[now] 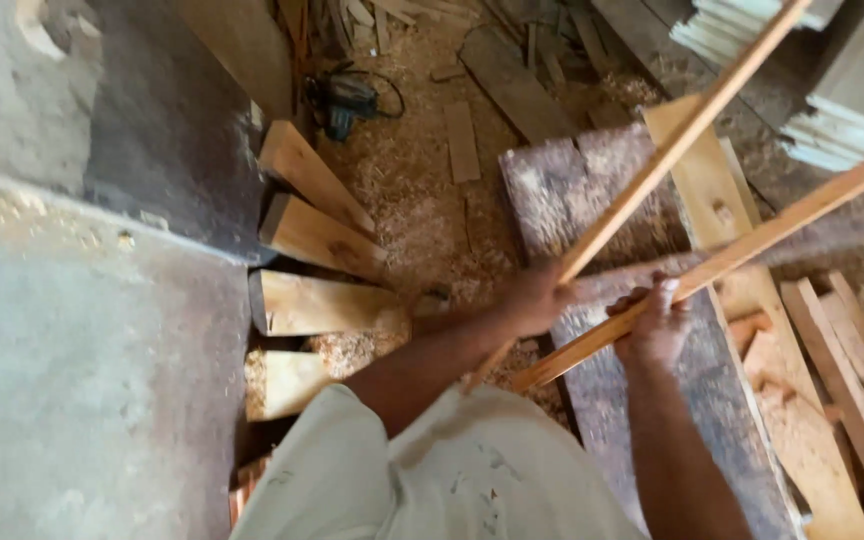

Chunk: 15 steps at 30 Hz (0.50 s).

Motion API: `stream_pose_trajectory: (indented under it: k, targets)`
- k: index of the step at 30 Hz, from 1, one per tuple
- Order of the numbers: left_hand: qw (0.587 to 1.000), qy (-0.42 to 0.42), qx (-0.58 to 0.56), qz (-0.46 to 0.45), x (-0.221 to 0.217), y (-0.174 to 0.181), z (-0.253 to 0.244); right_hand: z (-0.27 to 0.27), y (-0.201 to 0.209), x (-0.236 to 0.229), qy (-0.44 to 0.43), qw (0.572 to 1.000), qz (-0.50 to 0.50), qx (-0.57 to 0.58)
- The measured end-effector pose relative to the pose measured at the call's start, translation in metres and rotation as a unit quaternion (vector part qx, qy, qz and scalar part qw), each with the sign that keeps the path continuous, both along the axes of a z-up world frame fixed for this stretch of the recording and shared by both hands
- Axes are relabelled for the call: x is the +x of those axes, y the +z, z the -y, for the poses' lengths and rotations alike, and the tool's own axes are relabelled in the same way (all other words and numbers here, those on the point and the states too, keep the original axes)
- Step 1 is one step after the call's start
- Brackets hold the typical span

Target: Organizing and sorting various wooden pieces, including thin strips and larger boards, in a workshop environment.

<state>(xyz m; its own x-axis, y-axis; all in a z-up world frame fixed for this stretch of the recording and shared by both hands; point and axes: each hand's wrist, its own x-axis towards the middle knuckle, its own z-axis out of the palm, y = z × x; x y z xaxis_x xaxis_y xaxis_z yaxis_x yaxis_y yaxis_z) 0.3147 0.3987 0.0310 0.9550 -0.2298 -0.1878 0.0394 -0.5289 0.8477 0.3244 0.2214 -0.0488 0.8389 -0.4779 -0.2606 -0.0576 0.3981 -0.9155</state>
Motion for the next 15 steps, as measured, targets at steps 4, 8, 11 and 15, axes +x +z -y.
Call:
stream_pose_trajectory:
  k: [4, 8, 11, 15]
  targets:
    - [0.986, -0.011, -0.160, 0.042, 0.060, -0.003, -0.035, -0.087, 0.000, 0.065, 0.094, 0.989, -0.010, 0.116]
    - [0.975, -0.067, -0.173, -0.124, 0.118, -0.040, -0.097, -0.161, 0.015, 0.110, 0.281, 0.929, -0.089, 0.225]
    - [0.966, 0.040, -0.134, -0.219, 0.139, -0.119, -0.140, -0.181, -0.024, 0.131, 0.594, 0.724, 0.049, -0.347]
    - [0.933, 0.164, -0.201, -0.248, 0.165, -0.126, -0.209, -0.211, -0.018, 0.142, 0.512, 0.850, -0.086, -0.088]
